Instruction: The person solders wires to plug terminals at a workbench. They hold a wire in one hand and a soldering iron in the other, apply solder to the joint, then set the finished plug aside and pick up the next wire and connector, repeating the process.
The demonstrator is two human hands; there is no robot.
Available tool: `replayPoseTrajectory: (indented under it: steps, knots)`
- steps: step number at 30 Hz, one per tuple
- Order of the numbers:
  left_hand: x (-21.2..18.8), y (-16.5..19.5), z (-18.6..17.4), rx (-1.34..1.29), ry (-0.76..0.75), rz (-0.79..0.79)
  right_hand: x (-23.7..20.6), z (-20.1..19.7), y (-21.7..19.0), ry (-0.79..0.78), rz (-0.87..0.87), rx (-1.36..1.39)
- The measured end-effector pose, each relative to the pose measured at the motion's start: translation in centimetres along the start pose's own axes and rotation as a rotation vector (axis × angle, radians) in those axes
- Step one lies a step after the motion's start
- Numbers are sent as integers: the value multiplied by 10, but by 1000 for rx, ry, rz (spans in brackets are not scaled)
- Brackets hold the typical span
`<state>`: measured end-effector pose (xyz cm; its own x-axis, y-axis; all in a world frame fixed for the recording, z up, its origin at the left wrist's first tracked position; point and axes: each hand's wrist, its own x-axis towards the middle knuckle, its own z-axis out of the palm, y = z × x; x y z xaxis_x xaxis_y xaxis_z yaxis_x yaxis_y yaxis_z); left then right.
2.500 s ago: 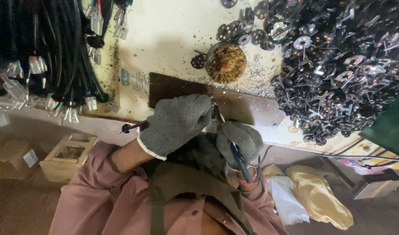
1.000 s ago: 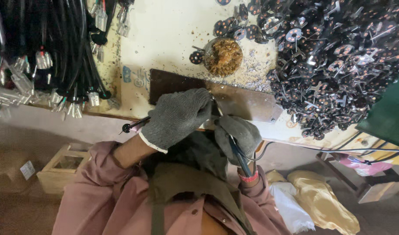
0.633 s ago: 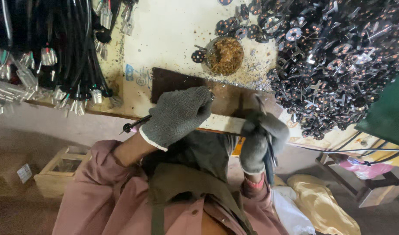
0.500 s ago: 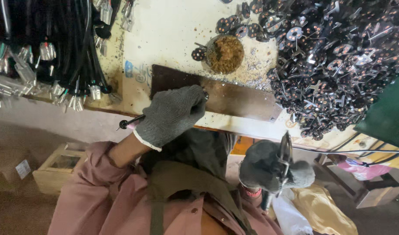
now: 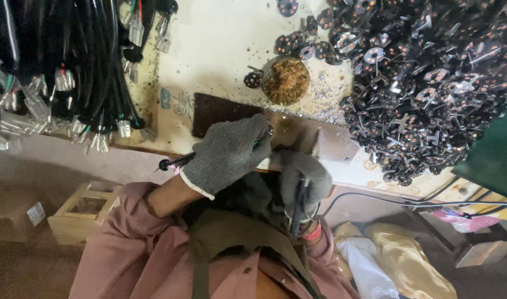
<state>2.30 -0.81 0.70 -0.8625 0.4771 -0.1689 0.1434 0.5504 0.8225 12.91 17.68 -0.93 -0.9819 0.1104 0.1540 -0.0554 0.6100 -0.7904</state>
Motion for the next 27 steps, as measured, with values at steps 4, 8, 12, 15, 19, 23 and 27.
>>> replayPoseTrajectory:
  steps: [4, 8, 12, 15, 19, 23, 27]
  knots:
    - [2, 1, 5, -59, 33, -49, 5, 22, -23, -19, 18, -24]
    - [1, 4, 6, -76, 43, -95, -2, 29, -23, 60, -24, 35]
    - [-6, 8, 7, -25, 58, -52, -22, 24, -22, 115, 72, 81]
    - [-7, 11, 12, 36, 95, -48, -27, 20, -26, 258, 358, 526]
    - [-3, 15, 12, 75, 99, -65, -11, 8, -22, 39, 541, 224]
    - [-7, 19, -3, -37, 29, -151, 1, 6, -22, 116, 346, 369]
    - [-24, 16, -18, -156, -125, -282, -1, 9, -30, 104, 457, 659]
